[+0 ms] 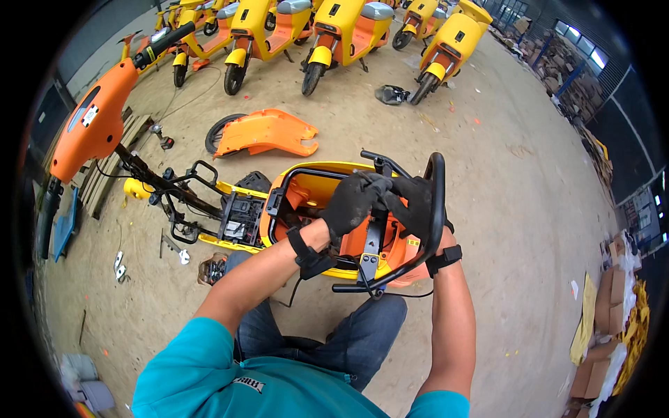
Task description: The person unscrews bolts from a bracket on an orange scooter using a screwdriver, removes the bracket, and then uses a screwdriver on a wire assembly inside the battery compartment.
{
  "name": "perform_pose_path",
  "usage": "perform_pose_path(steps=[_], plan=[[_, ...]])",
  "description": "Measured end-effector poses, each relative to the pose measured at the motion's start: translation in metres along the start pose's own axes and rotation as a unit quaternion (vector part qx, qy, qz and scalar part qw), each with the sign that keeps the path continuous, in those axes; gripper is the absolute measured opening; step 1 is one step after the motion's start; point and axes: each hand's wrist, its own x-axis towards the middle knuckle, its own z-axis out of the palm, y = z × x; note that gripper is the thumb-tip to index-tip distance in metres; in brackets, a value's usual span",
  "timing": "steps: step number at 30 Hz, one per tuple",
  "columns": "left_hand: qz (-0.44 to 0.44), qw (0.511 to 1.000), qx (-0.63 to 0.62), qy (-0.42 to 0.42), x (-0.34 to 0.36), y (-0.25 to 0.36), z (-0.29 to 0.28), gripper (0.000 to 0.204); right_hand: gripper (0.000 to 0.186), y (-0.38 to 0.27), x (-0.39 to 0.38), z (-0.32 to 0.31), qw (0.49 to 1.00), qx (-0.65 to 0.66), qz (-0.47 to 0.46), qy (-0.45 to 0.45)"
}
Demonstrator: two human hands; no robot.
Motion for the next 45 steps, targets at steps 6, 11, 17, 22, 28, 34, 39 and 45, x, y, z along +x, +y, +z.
perform_pose_path(steps=[6,11,17,22,28,34,39,45], plan=[[0.057,0.991,0.107,0.056,0.003,0.002,0.005,0.022,0.010,0.000,0.002,0.000,1.000,-0.026,0.001,-0.011],[0.115,0.958,0.262,0.037,0.006,0.020,0.013,0.023,0.010,0.004,-0.003,0.001,1.000,0.006,0.023,-0.009],[0.211,0.930,0.296,0.050,0.019,0.016,0.014,0.028,0.011,0.008,-0.001,0.006,0.997,0.015,0.071,0.023],[0.228,0.918,0.318,0.058,0.015,0.018,0.008,0.036,0.015,0.024,-0.007,0.012,0.992,0.035,0.094,0.079],[0.315,0.865,0.388,0.051,0.034,0.026,-0.041,0.046,0.022,0.049,-0.009,0.026,0.983,0.096,0.126,0.095],[0.248,0.824,0.465,-0.207,0.058,0.025,-0.049,0.041,0.028,0.059,-0.011,0.028,0.975,0.109,0.171,0.089],[0.268,0.800,0.505,-0.184,0.071,0.021,-0.049,0.025,0.022,0.052,-0.010,0.027,0.985,0.091,0.120,0.088],[0.102,0.770,0.608,-0.166,0.076,0.054,-0.019,0.026,0.021,0.051,-0.012,0.024,0.983,0.067,0.144,0.094]])
